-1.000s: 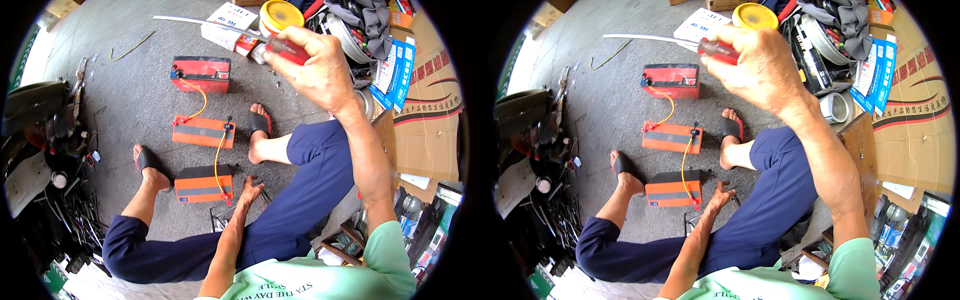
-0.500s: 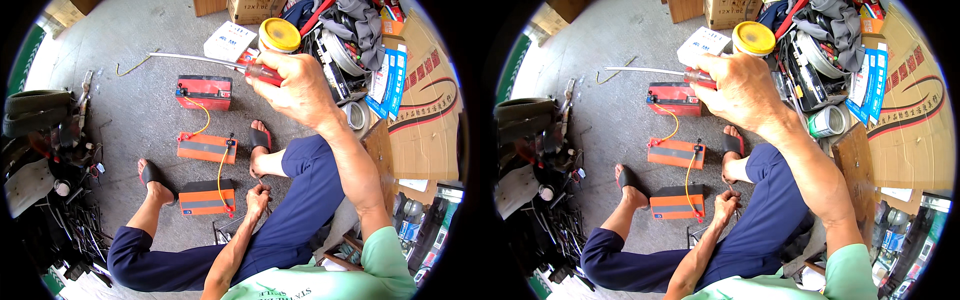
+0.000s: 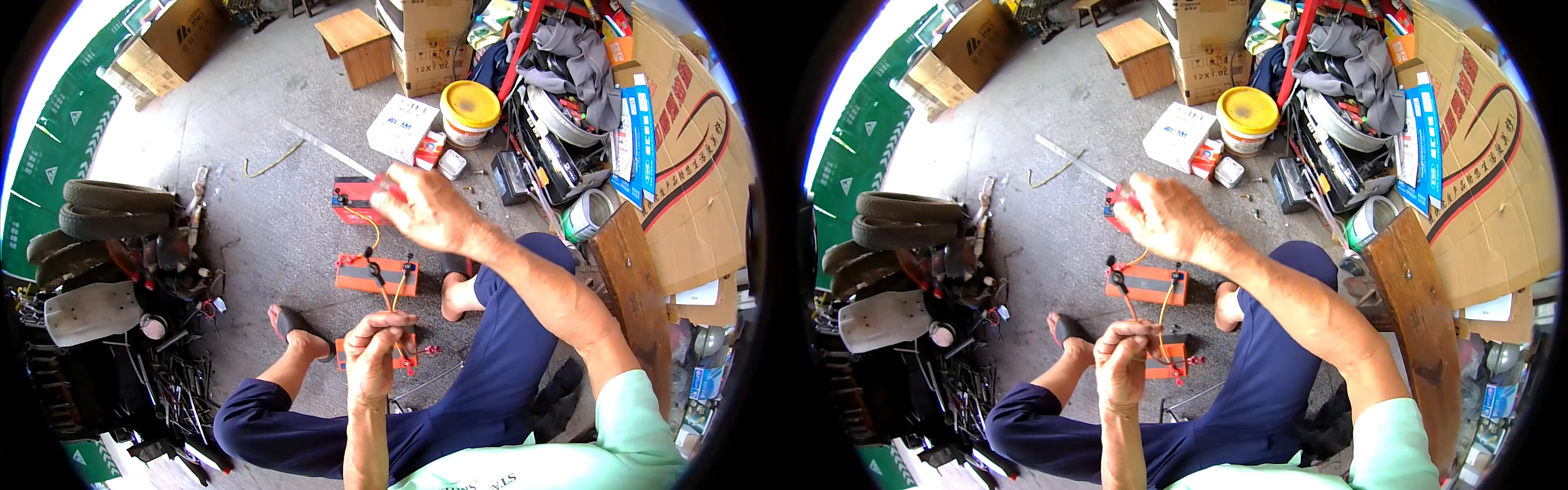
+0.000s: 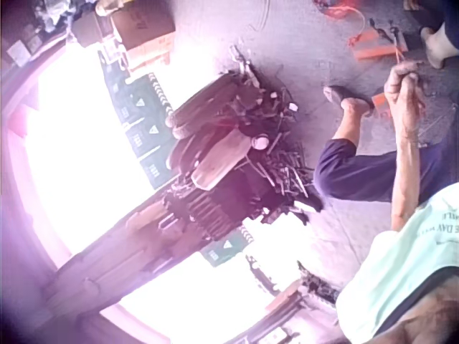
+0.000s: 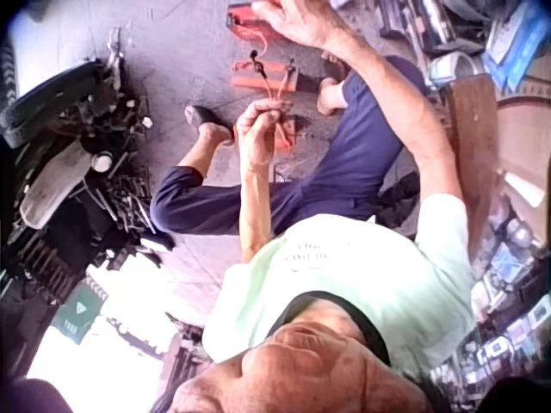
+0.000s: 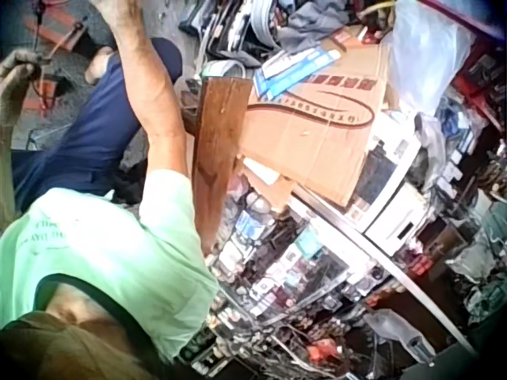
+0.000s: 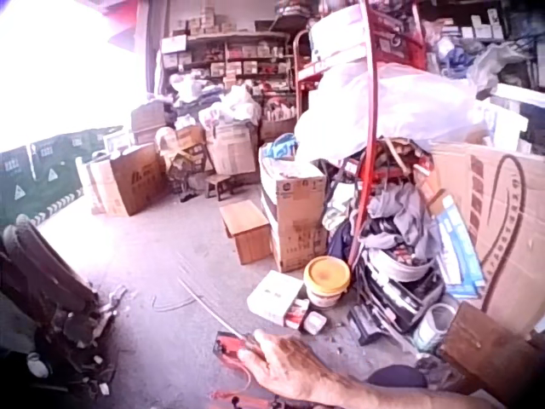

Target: The person sits on the floor and uses a screwdriver to tighten terminal screws on three small batteries. They connect the batteries in series using jumper wires and test the connection with a test light.

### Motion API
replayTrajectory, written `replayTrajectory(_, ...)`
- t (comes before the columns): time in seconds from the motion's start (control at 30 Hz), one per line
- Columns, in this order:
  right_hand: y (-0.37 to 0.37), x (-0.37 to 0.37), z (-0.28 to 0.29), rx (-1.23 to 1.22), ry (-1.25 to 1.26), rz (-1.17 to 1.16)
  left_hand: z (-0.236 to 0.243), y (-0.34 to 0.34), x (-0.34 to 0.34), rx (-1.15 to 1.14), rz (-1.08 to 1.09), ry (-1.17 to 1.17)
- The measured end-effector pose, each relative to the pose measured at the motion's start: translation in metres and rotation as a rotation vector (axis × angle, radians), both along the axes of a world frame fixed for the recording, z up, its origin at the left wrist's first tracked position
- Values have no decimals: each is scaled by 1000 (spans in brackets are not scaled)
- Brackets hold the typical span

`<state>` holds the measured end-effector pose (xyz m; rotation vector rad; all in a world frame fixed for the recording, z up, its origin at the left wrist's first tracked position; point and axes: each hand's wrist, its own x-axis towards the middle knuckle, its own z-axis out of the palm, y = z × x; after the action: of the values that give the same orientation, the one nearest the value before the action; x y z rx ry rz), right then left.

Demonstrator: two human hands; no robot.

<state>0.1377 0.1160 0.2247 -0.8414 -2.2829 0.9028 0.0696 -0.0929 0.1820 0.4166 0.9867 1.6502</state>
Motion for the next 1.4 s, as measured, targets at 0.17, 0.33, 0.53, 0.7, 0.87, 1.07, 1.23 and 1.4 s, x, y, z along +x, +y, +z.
replayTrajectory(0.17, -26, -14, 9, -608, 68, 254, 11, -3, -17, -7, 34, 80)
replayTrajectory(0.33, -37, -15, 8, -748, 100, 413, 6, -20, -14, -93, 27, 124)
replayTrajectory(0.53, -56, -12, 1, -743, 11, 473, -3, -34, -17, -135, 29, 108)
replayTrajectory(0.7, -64, -17, -29, -354, -57, 473, -5, -32, -17, -132, 166, 87)
replayTrajectory(0.87, -77, -14, -17, -685, -208, 564, -8, -36, -19, -226, 164, 131)
replayTrajectory(1.07, -86, -14, -38, -278, -159, 539, -17, -59, -34, -434, 189, 205)
replayTrajectory(1.23, -84, -9, -27, -156, -254, 357, -76, -109, -61, -598, 406, 81)
replayTrajectory(1.4, -68, 1, -32, -92, -106, 163, -106, -115, -65, -645, 505, -39)
